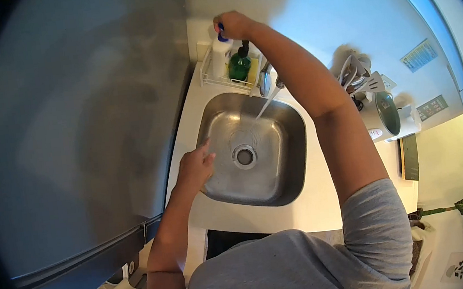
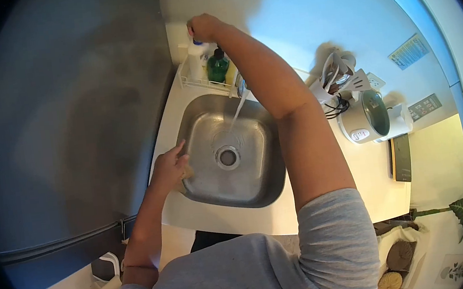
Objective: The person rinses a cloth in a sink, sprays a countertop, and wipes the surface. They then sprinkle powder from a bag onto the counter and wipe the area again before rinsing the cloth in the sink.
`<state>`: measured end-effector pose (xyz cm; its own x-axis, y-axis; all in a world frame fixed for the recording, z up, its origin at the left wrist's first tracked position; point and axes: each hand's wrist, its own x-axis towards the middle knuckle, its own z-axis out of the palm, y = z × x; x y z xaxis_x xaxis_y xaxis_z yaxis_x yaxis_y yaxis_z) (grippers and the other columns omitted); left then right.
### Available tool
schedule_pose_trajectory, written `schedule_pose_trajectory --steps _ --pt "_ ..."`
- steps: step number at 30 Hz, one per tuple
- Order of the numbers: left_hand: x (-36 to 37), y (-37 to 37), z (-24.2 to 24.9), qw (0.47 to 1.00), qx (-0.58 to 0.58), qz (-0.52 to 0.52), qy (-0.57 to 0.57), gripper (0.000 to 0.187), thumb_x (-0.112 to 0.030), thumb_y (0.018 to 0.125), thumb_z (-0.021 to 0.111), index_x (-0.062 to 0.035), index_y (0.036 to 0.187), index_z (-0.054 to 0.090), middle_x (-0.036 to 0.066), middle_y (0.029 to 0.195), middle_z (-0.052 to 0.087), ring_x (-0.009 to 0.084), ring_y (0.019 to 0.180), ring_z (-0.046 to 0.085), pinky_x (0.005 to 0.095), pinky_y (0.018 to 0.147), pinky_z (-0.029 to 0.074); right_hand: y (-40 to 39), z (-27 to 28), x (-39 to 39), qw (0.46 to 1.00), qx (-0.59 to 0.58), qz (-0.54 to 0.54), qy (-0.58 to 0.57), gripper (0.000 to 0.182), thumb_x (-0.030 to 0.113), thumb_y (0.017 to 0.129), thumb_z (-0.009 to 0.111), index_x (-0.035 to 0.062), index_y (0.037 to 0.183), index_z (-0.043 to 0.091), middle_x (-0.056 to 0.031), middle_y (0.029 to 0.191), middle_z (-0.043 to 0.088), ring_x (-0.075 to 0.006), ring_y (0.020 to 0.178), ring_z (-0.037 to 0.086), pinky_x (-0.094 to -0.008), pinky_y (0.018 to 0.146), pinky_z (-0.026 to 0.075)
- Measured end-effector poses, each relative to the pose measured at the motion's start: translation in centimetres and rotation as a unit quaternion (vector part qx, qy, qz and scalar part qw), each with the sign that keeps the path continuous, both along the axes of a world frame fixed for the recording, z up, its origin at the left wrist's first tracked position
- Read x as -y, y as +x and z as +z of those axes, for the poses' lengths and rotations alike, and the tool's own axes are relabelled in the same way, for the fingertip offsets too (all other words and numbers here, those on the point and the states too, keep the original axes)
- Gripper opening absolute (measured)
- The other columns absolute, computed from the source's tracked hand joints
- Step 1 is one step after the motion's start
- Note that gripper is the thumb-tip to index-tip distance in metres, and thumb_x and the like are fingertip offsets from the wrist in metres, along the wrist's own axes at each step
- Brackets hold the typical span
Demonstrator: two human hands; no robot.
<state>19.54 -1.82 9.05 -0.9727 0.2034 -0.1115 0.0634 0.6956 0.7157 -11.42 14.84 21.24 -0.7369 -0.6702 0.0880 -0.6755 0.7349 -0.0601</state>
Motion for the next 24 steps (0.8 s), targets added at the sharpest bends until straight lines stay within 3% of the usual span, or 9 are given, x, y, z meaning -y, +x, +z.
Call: schedule_pose_trajectory --steps 3,9,11,15,17,18,20,22,24 --pt "1.0 0.9 0.3 0.998 -0.003 0.051 0.021 0.035 -0.018 0.083 0.051 -0.0087 0.117 0.052 0.019 0.081 0.06 0.035 0.074 0.058 0.0403 0.069 0.046 1.9 3.7 -0.6 0.996 -0.057 -0.013 -0.068 0.014 0.015 0.066 0.058 0.0083 0.079 0.058 -0.0124 0.08 0.062 -0.031 0.078 0.059 -0.0384 0.07 0.046" --pt "1.7 1.6 1.1 0.995 0.018 0.059 0.077 0.033 -0.014 0.083 0.054 -0.0118 0.117 0.054 0.009 0.066 0.058 0.0126 0.051 0.046 0.0243 0.054 0.041 7.0 8.2 -2.5 0.977 -0.144 -0.053 -0.147 0.019 0.024 0.066 0.059 0.0083 0.078 0.059 -0.0137 0.079 0.061 -0.0321 0.078 0.059 -0.0407 0.07 0.046" --pt "0.9 1.6 1.9 0.971 0.015 0.055 0.234 0.031 -0.012 0.086 0.052 -0.0121 0.117 0.055 -0.001 0.064 0.054 0.0056 0.053 0.037 0.0203 0.051 0.035 6.4 7.8 -2.8 0.978 -0.155 -0.008 -0.141 0.017 0.022 0.067 0.059 0.0081 0.077 0.058 -0.0137 0.079 0.061 -0.0327 0.078 0.058 -0.0412 0.07 0.046" --pt "0.4 1.7 4.6 0.933 0.026 0.056 0.355 0.029 -0.011 0.087 0.052 -0.01 0.116 0.056 -0.004 0.075 0.057 0.0045 0.06 0.046 0.0197 0.057 0.041 4.0 4.6 -2.2 0.986 -0.127 -0.017 -0.103 0.015 0.02 0.067 0.059 0.0082 0.076 0.058 -0.0144 0.079 0.062 -0.033 0.077 0.059 -0.0411 0.069 0.047" --pt "1.1 1.9 6.1 0.854 0.01 0.092 0.512 0.032 -0.016 0.088 0.052 -0.0063 0.118 0.052 0.002 0.086 0.06 0.0082 0.073 0.055 0.0231 0.067 0.047 2.8 2.8 -1.7 0.991 -0.093 -0.041 -0.084 0.016 0.02 0.066 0.059 0.0086 0.077 0.059 -0.0143 0.08 0.062 -0.0331 0.078 0.059 -0.0407 0.07 0.047" --pt "1.4 1.8 5.5 0.853 0.011 0.096 0.513 0.032 -0.016 0.088 0.052 -0.0063 0.118 0.052 0.002 0.086 0.06 0.0082 0.073 0.055 0.0231 0.067 0.047 2.3 1.9 -1.4 0.994 -0.06 -0.067 -0.062 0.017 0.02 0.066 0.06 0.0091 0.079 0.06 -0.0143 0.081 0.062 -0.0332 0.08 0.059 -0.0402 0.071 0.047" --pt "2.3 1.6 2.7 0.668 0.195 0.161 0.7 0.036 -0.022 0.087 0.051 -0.0056 0.119 0.046 0.005 0.097 0.059 0.0135 0.085 0.059 0.027 0.075 0.049 2.0 1.0 -1.1 0.997 -0.041 -0.059 -0.024 0.024 0.023 0.067 0.059 0.0056 0.083 0.06 -0.0157 0.082 0.062 -0.0332 0.082 0.059 -0.039 0.073 0.047" --pt "-0.1 3.7 -2.5 0.594 0.308 0.214 0.712 0.039 -0.027 0.086 0.052 -0.0071 0.119 0.043 0.008 0.101 0.058 0.0191 0.086 0.06 0.0312 0.075 0.05 1.8 -0.1 -1.0 0.998 0.016 -0.059 -0.013 0.029 0.027 0.068 0.056 -0.0003 0.079 0.06 -0.0194 0.081 0.062 -0.0336 0.082 0.06 -0.0381 0.073 0.047" --pt "0.0 3.8 -7.4 0.627 0.402 0.01 0.667 0.04 -0.028 0.086 0.052 -0.0069 0.12 0.044 0.009 0.116 0.052 0.0214 0.101 0.055 0.036 0.083 0.048 -0.2 -1.5 -2.5 0.991 -0.011 -0.07 -0.111 0.036 0.03 0.071 0.056 -0.0004 0.09 0.055 -0.0187 0.08 0.059 -0.0282 0.073 0.06 -0.0376 0.07 0.049"
